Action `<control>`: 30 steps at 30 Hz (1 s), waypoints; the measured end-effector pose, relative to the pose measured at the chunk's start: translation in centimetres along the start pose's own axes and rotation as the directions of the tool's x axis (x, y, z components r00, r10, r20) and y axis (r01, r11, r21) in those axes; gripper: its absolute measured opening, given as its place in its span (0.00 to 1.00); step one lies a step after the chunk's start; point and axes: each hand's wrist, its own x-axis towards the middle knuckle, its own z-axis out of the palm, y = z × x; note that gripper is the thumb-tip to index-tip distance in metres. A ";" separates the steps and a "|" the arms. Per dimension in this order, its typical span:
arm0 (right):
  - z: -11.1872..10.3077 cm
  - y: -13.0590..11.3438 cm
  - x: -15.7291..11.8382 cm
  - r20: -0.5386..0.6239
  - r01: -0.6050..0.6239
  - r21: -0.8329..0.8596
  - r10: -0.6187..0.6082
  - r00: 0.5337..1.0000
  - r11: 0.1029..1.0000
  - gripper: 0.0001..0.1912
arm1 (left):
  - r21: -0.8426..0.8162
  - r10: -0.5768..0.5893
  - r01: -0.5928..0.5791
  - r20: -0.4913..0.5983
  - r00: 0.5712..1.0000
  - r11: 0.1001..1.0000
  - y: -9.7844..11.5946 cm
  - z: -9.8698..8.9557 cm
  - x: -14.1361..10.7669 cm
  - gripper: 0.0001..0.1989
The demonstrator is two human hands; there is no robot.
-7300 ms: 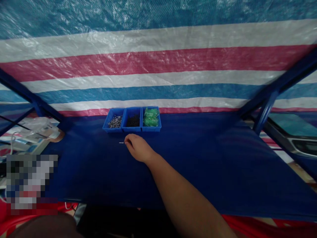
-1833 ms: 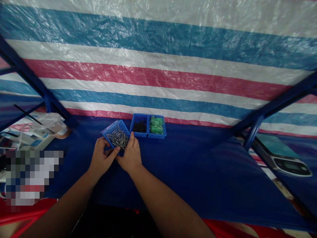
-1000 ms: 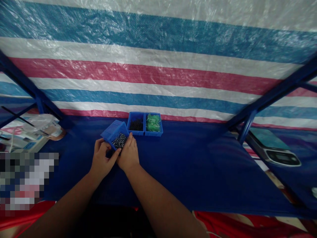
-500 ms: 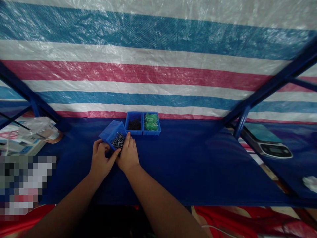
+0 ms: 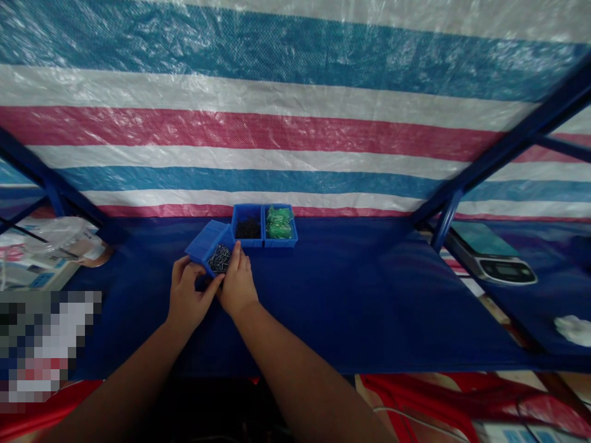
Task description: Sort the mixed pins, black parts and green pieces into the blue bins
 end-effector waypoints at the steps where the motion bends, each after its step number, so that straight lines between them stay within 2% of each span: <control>1: 0.0 0.0 0.0 0.001 -0.005 0.000 0.005 1.000 1.000 0.61 | 0.003 0.002 -0.002 -0.002 1.000 1.000 0.0 0.0 0.0 0.10; 13: 0.1 0.1 0.1 0.044 0.014 -0.058 -0.011 0.999 0.998 0.62 | 0.030 0.019 -0.018 -0.034 0.999 0.999 -0.1 0.1 0.0 0.12; 18: 0.3 0.3 0.1 0.047 0.031 -0.070 -0.027 0.999 0.997 0.62 | -0.001 0.017 -0.017 -0.075 0.997 1.000 -0.5 0.3 -0.3 0.17; 24: 0.4 0.3 0.0 0.061 0.017 -0.094 -0.011 0.998 0.995 0.58 | -0.064 -0.051 0.047 -0.067 0.996 0.997 -0.6 0.5 -0.4 0.23; 30: 0.5 0.2 0.0 0.064 -0.001 -0.105 0.008 0.998 0.995 0.57 | -0.125 -0.039 0.024 -0.118 0.992 0.992 -1.0 0.9 -0.7 0.33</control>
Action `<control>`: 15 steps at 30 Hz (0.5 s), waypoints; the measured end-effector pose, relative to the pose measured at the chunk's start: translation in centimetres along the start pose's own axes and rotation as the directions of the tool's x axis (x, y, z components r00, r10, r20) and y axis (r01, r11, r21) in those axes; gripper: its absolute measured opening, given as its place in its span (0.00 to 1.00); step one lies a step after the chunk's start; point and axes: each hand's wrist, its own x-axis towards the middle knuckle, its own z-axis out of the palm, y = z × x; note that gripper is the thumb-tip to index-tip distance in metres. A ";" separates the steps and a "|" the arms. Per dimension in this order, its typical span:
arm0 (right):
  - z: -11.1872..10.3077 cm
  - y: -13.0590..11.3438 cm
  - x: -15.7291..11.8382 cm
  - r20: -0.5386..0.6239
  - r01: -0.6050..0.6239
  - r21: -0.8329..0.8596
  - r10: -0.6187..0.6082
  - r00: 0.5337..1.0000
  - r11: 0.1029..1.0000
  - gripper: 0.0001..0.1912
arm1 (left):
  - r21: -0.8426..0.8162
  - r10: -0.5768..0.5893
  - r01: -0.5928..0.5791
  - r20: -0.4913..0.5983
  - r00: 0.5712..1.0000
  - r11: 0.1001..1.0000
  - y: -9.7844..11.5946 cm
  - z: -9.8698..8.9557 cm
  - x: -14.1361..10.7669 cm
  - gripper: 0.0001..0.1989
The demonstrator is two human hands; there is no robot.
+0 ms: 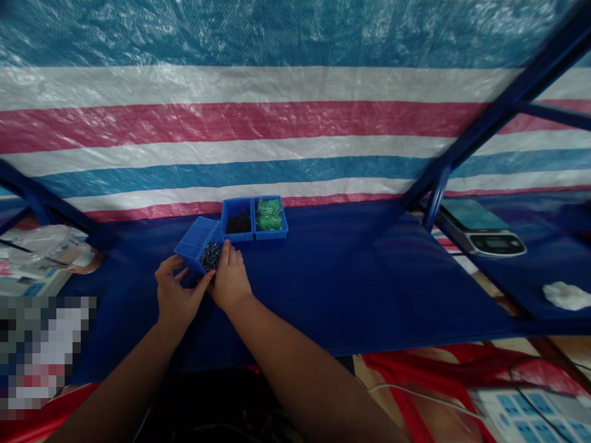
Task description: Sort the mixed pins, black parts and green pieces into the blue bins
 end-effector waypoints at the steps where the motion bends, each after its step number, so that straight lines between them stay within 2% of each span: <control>1: -0.1 0.0 0.0 0.004 0.002 -0.002 -0.002 1.000 1.000 0.58 | 0.001 -0.008 0.008 -0.003 1.000 1.000 -0.1 0.0 -0.1 0.35; 6: -0.5 -0.3 0.1 0.006 0.005 0.003 -0.005 1.000 1.000 0.60 | 0.018 -0.089 0.089 0.013 0.996 0.996 0.1 0.0 -0.1 0.47; 8: -0.6 -0.3 0.2 0.005 0.002 0.012 -0.002 1.000 1.000 0.59 | 0.051 -0.092 0.090 0.030 0.995 0.995 0.4 -0.2 0.1 0.49; 15: -0.5 -0.3 0.2 0.016 0.001 0.005 -0.001 1.000 1.000 0.57 | 0.163 0.032 -0.043 0.072 0.997 0.986 0.7 -0.6 0.5 0.40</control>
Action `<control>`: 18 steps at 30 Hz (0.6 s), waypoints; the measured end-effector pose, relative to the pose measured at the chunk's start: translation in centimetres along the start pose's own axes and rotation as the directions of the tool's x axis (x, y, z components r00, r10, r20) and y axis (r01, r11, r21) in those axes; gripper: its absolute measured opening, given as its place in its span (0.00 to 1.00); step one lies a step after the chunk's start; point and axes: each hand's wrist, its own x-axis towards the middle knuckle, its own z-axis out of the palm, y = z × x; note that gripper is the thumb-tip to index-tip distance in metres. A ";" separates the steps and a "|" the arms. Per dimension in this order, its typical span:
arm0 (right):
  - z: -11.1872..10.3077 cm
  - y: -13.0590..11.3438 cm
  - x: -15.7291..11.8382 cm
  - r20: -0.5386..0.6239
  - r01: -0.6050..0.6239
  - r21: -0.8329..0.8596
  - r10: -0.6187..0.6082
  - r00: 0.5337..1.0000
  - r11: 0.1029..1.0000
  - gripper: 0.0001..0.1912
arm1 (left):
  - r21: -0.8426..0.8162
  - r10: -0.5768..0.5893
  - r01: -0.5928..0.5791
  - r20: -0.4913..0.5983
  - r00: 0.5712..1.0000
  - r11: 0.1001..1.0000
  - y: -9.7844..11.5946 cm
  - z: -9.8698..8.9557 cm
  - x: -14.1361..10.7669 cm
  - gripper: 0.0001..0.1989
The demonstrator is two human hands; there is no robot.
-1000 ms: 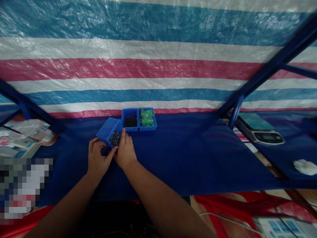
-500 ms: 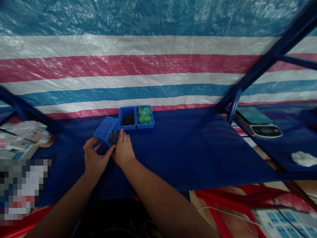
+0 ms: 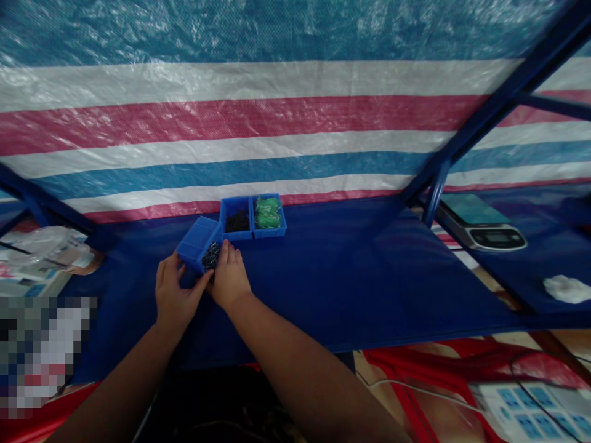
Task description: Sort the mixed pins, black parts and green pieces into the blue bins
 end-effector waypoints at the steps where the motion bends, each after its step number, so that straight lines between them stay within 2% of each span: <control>1: 0.0 0.0 0.0 0.000 -0.001 -0.001 0.001 1.000 1.000 0.57 | 0.003 0.009 -0.009 -0.005 1.000 1.000 -0.1 0.0 0.0 0.38; 5: 0.1 0.0 0.1 0.000 -0.004 -0.015 0.004 1.000 1.000 0.54 | -0.012 0.009 -0.009 0.012 1.000 1.000 -0.3 -0.1 0.0 0.34; 11: 0.3 0.3 0.1 0.000 0.013 -0.027 -0.013 1.000 1.000 0.54 | 0.023 -0.104 0.102 0.091 0.990 0.995 -0.5 -0.3 -0.2 0.38; 18: 0.5 0.4 0.2 0.023 0.018 -0.025 -0.018 1.000 1.000 0.53 | -0.023 -0.085 0.087 0.094 0.992 0.996 -0.5 -0.6 -0.1 0.34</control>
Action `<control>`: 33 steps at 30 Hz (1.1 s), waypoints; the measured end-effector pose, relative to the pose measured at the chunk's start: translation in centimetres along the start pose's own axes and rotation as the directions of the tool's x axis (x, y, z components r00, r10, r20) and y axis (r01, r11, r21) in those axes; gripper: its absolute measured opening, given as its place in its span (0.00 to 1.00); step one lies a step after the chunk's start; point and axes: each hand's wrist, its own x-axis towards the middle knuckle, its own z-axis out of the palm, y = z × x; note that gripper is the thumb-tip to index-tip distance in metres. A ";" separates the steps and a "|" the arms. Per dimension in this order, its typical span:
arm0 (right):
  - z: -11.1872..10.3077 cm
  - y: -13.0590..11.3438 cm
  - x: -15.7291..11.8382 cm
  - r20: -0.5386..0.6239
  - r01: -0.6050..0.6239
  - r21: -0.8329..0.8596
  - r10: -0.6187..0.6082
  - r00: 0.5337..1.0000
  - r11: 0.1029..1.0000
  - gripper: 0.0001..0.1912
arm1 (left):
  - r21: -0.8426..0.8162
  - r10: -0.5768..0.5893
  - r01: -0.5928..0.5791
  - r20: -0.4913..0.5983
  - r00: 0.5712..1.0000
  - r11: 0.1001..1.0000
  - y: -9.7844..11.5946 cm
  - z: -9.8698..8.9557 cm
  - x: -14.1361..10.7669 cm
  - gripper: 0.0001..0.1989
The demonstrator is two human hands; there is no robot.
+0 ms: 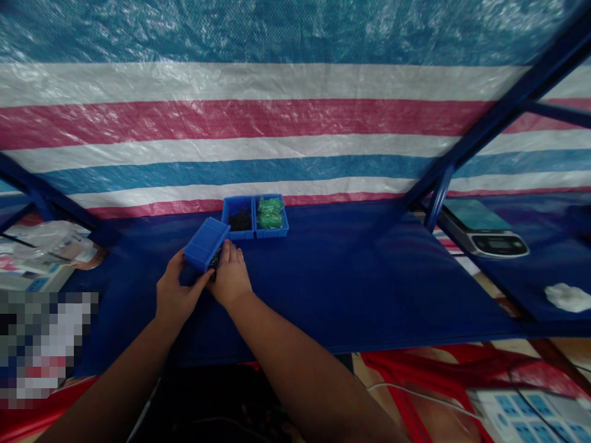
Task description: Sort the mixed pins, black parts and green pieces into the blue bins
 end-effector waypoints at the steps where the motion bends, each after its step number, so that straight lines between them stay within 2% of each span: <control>1: 0.0 0.0 0.0 0.005 0.005 -0.001 -0.005 1.000 1.000 0.52 | -0.008 0.008 -0.008 -0.002 1.000 1.000 -0.1 0.0 0.0 0.34; 7: -0.5 -0.2 0.0 0.015 0.019 -0.003 -0.019 1.000 1.000 0.45 | -0.046 0.039 -0.038 0.019 0.999 0.998 -0.7 0.0 0.0 0.34; 17: -0.5 -0.3 -0.2 -0.015 -0.008 0.034 0.008 1.000 0.999 0.52 | -0.083 -0.046 0.045 -0.014 0.999 0.996 -1.0 -0.3 0.3 0.35; 33: -0.5 -0.3 -0.3 -0.038 -0.013 0.061 0.016 0.999 0.998 0.55 | -0.151 -0.145 0.133 -0.076 0.986 0.980 -1.5 -1.0 0.9 0.35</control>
